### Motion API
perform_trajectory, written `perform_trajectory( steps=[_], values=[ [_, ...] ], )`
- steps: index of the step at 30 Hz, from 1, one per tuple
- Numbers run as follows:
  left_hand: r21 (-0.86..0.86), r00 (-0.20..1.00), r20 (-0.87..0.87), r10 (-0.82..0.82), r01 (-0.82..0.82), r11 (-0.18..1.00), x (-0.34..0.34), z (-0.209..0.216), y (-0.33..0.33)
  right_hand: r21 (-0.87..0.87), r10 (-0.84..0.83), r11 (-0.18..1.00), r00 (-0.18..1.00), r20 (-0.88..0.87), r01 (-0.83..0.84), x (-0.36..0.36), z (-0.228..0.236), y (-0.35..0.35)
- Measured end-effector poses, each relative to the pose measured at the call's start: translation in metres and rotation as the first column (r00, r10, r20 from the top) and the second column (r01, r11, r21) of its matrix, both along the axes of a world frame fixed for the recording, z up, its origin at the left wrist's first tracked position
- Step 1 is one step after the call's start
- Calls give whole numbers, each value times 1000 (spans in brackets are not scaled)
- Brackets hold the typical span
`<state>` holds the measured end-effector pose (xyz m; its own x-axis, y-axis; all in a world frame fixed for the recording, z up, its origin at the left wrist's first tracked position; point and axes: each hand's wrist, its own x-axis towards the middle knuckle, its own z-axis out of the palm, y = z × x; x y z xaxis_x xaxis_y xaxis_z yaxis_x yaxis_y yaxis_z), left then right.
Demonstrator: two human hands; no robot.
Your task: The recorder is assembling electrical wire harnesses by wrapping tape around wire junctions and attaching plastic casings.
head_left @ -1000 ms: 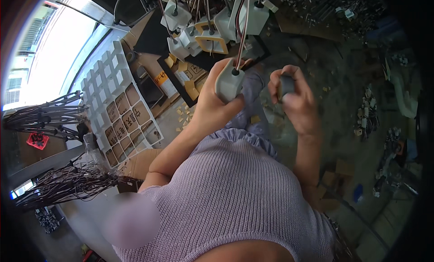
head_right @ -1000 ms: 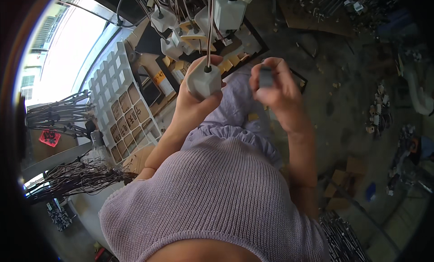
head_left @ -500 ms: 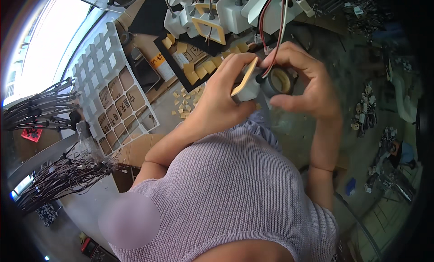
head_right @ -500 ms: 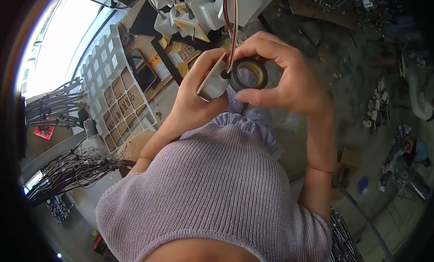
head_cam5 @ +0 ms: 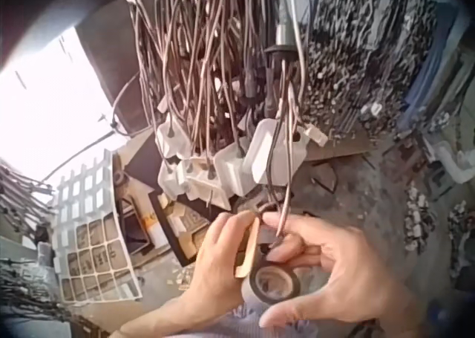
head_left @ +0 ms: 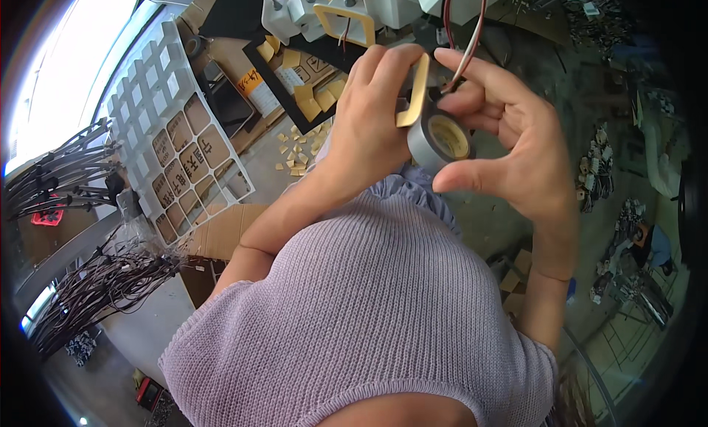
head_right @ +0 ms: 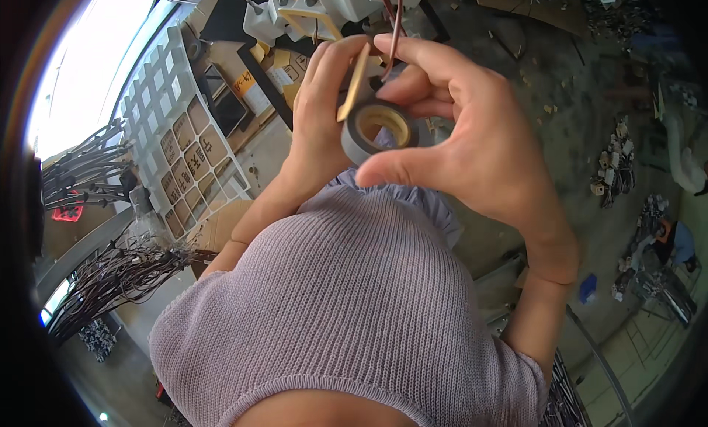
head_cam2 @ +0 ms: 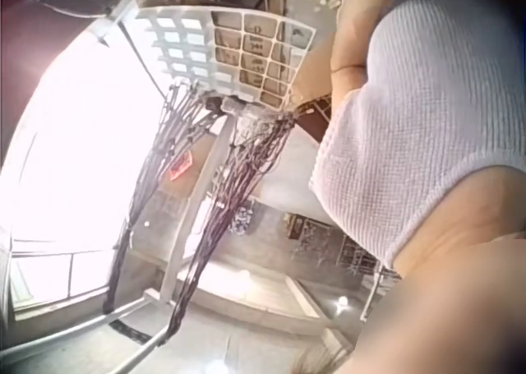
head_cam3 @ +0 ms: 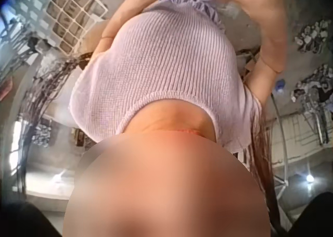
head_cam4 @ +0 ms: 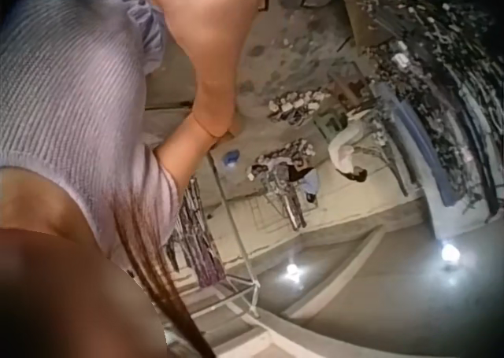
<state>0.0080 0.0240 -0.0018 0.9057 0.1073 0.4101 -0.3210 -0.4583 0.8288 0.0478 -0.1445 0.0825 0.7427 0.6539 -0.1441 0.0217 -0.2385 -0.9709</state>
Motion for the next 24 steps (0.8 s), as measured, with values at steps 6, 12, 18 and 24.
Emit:
perform_trajectory(
  steps=[6, 12, 18, 24],
  values=[
    [-849, 634, -354, -688, 91, 521, -1, 1, 15, 115, 85, 992, 966, -242, -59, 15, 12, -3],
    [-848, 69, 505, -860, -148, -510, -1, -5, 3, 418, 392, 816, 914, 109, -400, 58, -38, 8],
    [-772, -146, 633, -761, -205, -602, -13, -3, -1, 295, 655, 541, 614, 440, -788, 79, -34, 26],
    [-765, -91, 633, -769, -230, -602, -13, 0, 5, 112, 573, 637, 566, 593, -762, 76, -21, 27]
  ],
)
